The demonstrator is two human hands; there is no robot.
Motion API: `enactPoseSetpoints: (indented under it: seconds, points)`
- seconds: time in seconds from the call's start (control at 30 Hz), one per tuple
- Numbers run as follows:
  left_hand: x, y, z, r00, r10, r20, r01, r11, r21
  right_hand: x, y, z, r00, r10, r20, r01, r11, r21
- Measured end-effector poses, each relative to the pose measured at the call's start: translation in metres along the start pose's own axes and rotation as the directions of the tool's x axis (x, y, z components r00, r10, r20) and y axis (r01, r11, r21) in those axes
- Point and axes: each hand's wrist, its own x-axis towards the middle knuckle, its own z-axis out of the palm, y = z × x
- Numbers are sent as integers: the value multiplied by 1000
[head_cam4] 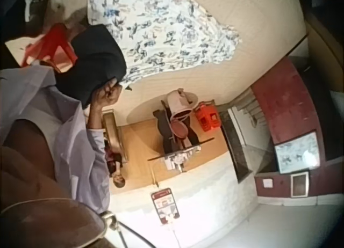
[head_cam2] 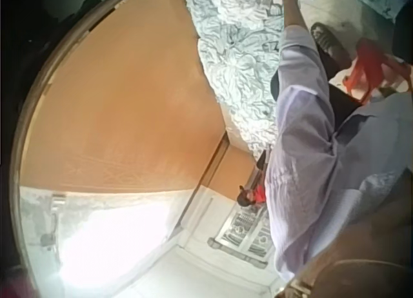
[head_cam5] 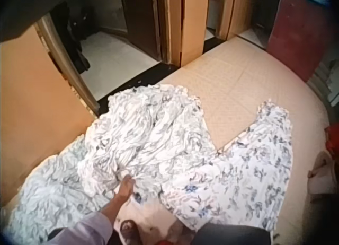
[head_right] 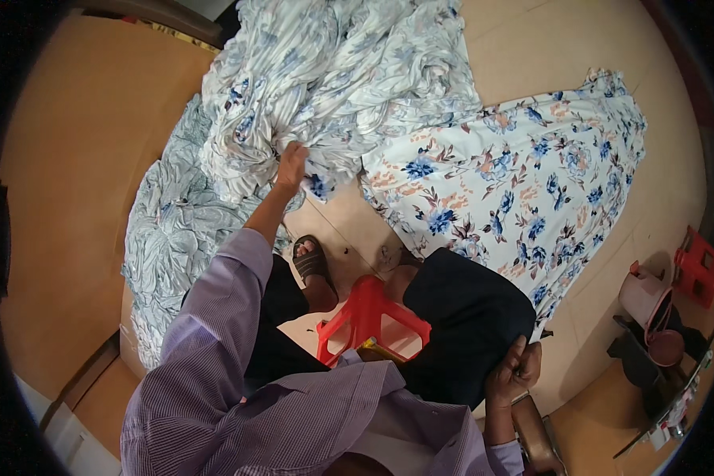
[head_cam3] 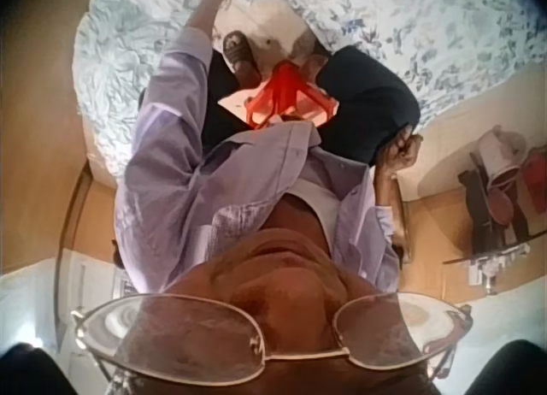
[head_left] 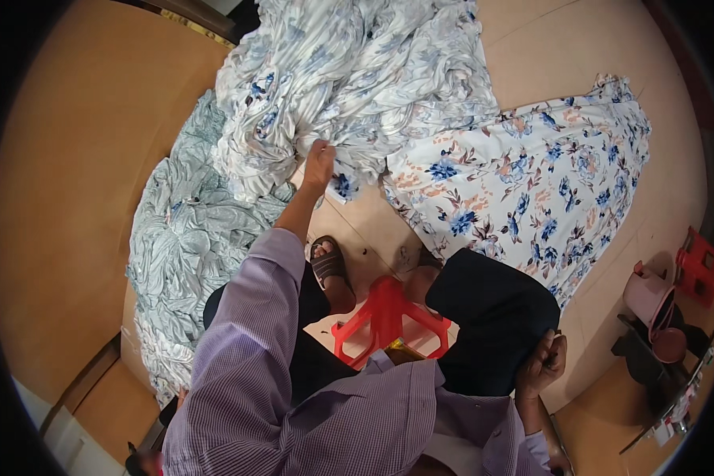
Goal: Using scissors to inspect and remove tags or loose threads from clothes in a stockroom.
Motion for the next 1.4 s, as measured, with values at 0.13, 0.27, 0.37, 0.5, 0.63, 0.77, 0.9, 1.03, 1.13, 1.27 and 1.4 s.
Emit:
enactPoseSetpoints:
  seconds: [0.13,0.27,0.37,0.5,0.63,0.77,0.9,1.03,1.13,1.27,1.4]
  points:
    - [-13,53,-30,979,162,-126,-179,974,-136,-7,-2,-1,999,-22,-43,28,989,147]
    - [-24,115,-71,953,287,-101,-294,954,-65,-16,-4,-7,995,-91,-44,97,981,167]
    - [-37,165,-96,927,327,-184,-357,920,-160,-25,-9,-11,996,-71,-48,81,969,233]
    - [-71,233,-145,878,426,-217,-463,871,-164,-30,-13,-9,984,-153,-88,174,931,322]
    - [-120,309,-194,858,426,-287,-469,877,-102,-30,-12,-4,953,-291,-89,304,902,307]
    - [-187,370,-234,800,569,-188,-579,815,3,-34,-13,-2,918,-390,-74,395,876,276]
    - [-251,411,-261,838,539,-87,-544,837,-59,-35,-28,-4,896,-435,-84,443,879,177]
    - [-310,435,-288,780,619,-89,-621,784,12,-46,-60,-2,895,-444,-40,436,854,283]
    - [-350,441,-301,735,672,-91,-670,741,54,-61,-96,-2,925,-376,53,327,860,391]
    - [-397,459,-318,652,751,-100,-736,660,150,-88,-158,-1,893,-434,118,324,803,500]
    - [-433,467,-311,454,890,39,-848,418,327,-109,-217,18,851,-521,-70,437,627,644]
